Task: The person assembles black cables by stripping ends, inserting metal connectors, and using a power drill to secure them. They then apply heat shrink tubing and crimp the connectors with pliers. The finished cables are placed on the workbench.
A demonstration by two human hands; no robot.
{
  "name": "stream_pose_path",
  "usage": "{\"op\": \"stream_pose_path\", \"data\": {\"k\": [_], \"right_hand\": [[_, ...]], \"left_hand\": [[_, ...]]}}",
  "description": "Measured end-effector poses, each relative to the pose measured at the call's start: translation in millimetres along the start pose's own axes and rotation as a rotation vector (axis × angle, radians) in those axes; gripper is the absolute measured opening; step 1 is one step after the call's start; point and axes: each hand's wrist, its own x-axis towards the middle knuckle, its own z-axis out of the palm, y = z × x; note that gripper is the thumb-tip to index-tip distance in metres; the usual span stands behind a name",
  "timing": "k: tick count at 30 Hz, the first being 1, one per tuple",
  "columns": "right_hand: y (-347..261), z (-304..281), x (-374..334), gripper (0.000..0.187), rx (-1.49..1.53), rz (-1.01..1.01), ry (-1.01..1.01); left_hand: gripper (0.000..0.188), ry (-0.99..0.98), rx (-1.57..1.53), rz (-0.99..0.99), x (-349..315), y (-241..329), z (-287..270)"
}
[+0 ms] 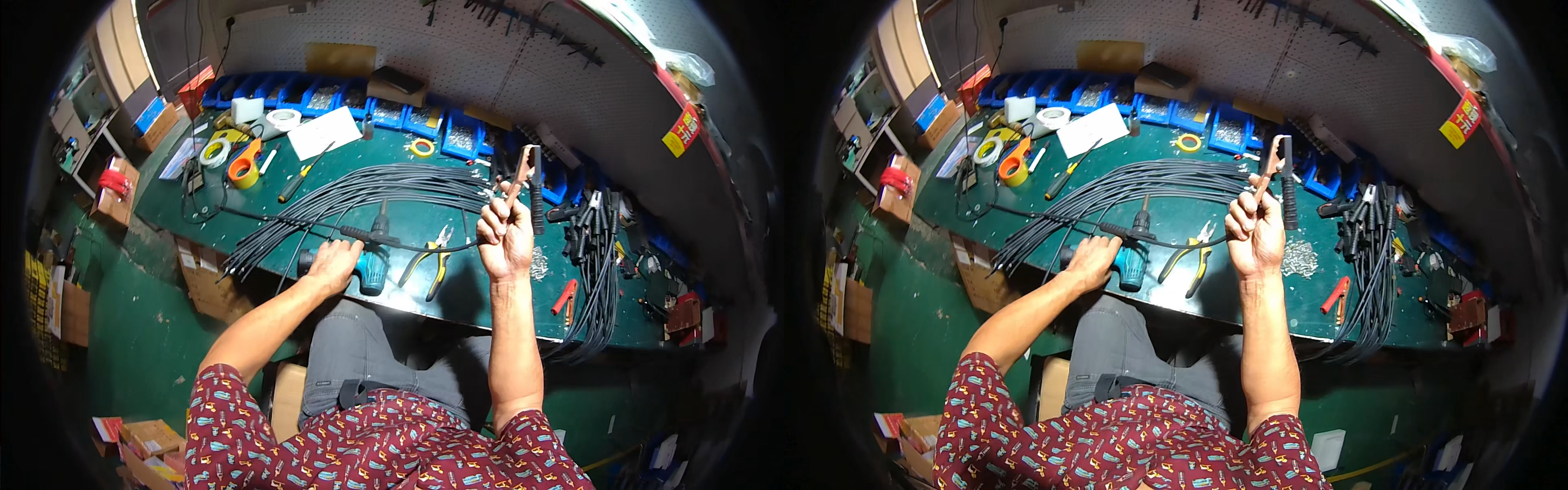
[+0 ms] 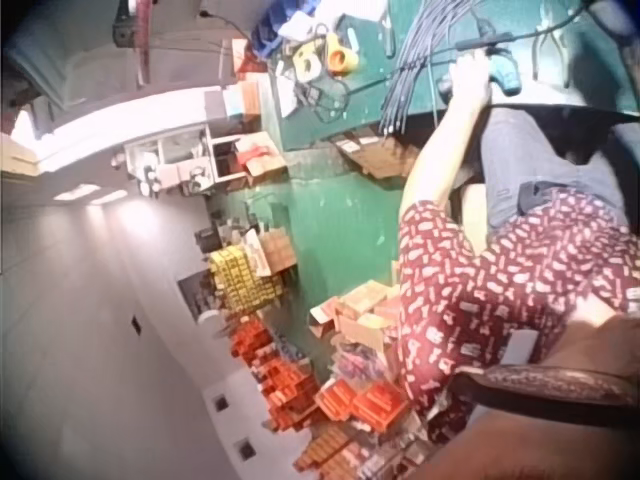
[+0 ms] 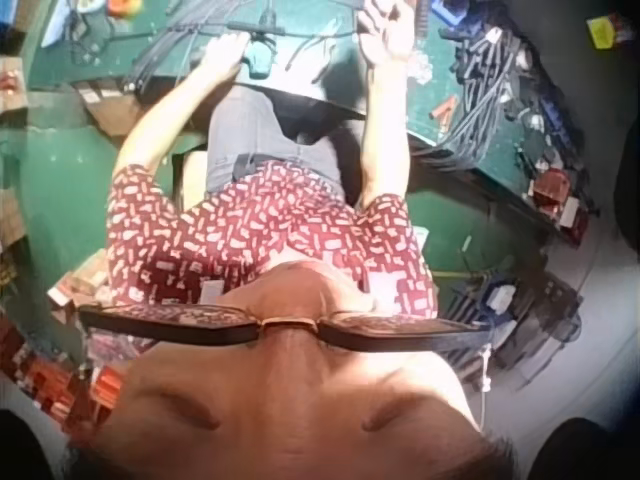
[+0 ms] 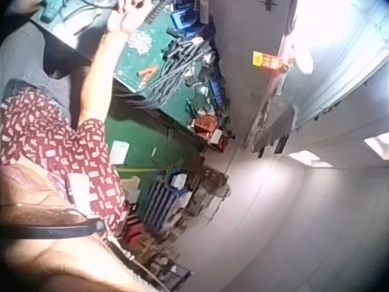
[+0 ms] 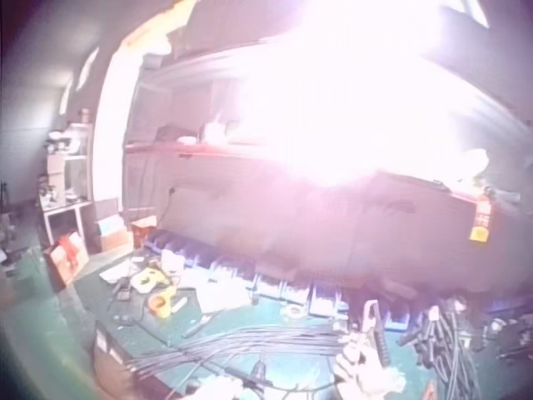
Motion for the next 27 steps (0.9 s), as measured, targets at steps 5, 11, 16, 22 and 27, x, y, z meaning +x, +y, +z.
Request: {"op": "stream_pose_path", "data": {"k": [5, 11, 16, 22, 27], "right_hand": [[-16.9, -28.1, 0.4, 0.025, -0.031, 0.088, -0.026], [-11.2, -57.6, -26.2, 0.028, 0.054, 0.136, -0.051], [2.4, -61.8, -43.3, 0.030, 0.073, 0.166, -0.064], [10.4, -50.5, -57.6, 0.031, 0.020, 0.211, -0.058], [10.4, -48.5, -65.7, 0.033, -0.043, 0.262, -0.016]], "left_hand": [[0.053, -0.039, -0.288, 0.040, -16.4, 3.9, -63.7], [0.053, -0.313, -1.209, -0.167, -84.4, 14.8, -95.5], [0.044, -0.230, -1.835, -0.273, -102.8, 61.4, -78.1], [0.051, -0.197, -1.969, -0.349, -65.1, 82.9, -79.9], [0.046, -0.270, -1.990, -0.373, -57.8, 83.0, -74.8]]}}
